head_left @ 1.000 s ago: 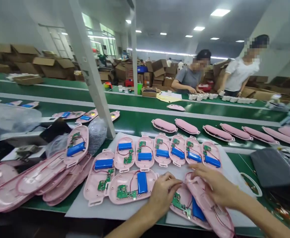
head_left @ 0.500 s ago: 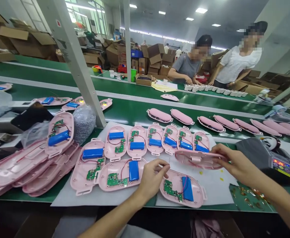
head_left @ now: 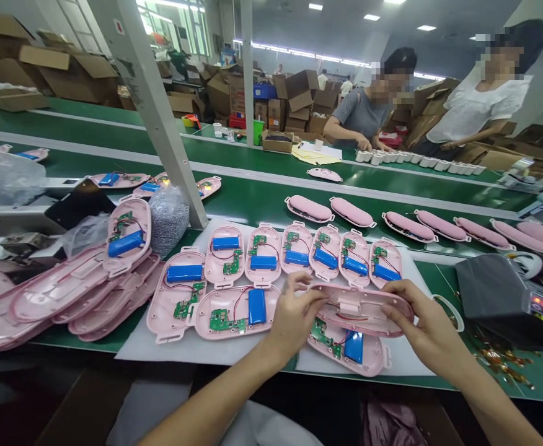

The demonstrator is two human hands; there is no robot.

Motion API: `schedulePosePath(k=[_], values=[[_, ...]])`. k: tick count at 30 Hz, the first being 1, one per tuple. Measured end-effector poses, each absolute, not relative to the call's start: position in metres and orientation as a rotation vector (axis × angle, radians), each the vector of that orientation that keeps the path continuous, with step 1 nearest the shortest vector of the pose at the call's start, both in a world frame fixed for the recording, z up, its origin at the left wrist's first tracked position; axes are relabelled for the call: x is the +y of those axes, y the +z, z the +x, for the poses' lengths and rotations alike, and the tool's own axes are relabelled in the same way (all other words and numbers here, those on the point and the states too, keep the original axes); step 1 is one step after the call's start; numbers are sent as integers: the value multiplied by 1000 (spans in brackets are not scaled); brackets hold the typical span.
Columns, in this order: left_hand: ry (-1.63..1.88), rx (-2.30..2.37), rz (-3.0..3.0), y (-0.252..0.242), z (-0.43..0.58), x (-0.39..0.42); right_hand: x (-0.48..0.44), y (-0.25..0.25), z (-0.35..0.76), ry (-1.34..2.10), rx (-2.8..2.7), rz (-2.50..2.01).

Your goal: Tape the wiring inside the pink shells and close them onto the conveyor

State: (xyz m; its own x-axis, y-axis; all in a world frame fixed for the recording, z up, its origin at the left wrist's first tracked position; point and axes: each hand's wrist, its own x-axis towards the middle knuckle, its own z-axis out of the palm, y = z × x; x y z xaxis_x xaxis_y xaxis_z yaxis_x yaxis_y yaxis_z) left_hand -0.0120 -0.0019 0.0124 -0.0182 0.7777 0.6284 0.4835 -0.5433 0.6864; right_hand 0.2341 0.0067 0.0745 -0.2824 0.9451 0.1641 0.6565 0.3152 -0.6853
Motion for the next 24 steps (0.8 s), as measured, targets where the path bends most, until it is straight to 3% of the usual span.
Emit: schedulePosePath(k=[6, 10, 14, 17, 24], values=[[1361, 1082, 1430, 13, -11, 5, 14, 51, 241, 746, -1706, -1377], [1223, 1018, 1100, 11, -6, 10, 22, 53, 237, 671, -1846, -1413], [1192, 1072, 1160, 10, 0, 17, 38, 65, 206, 339, -2219, -1374], [1208, 1096, 1214, 12, -1, 23, 50, 69, 176, 397, -2368, -1378], [995, 1169, 1244, 4, -19, 49, 61, 67, 192, 451, -2000, -1322]])
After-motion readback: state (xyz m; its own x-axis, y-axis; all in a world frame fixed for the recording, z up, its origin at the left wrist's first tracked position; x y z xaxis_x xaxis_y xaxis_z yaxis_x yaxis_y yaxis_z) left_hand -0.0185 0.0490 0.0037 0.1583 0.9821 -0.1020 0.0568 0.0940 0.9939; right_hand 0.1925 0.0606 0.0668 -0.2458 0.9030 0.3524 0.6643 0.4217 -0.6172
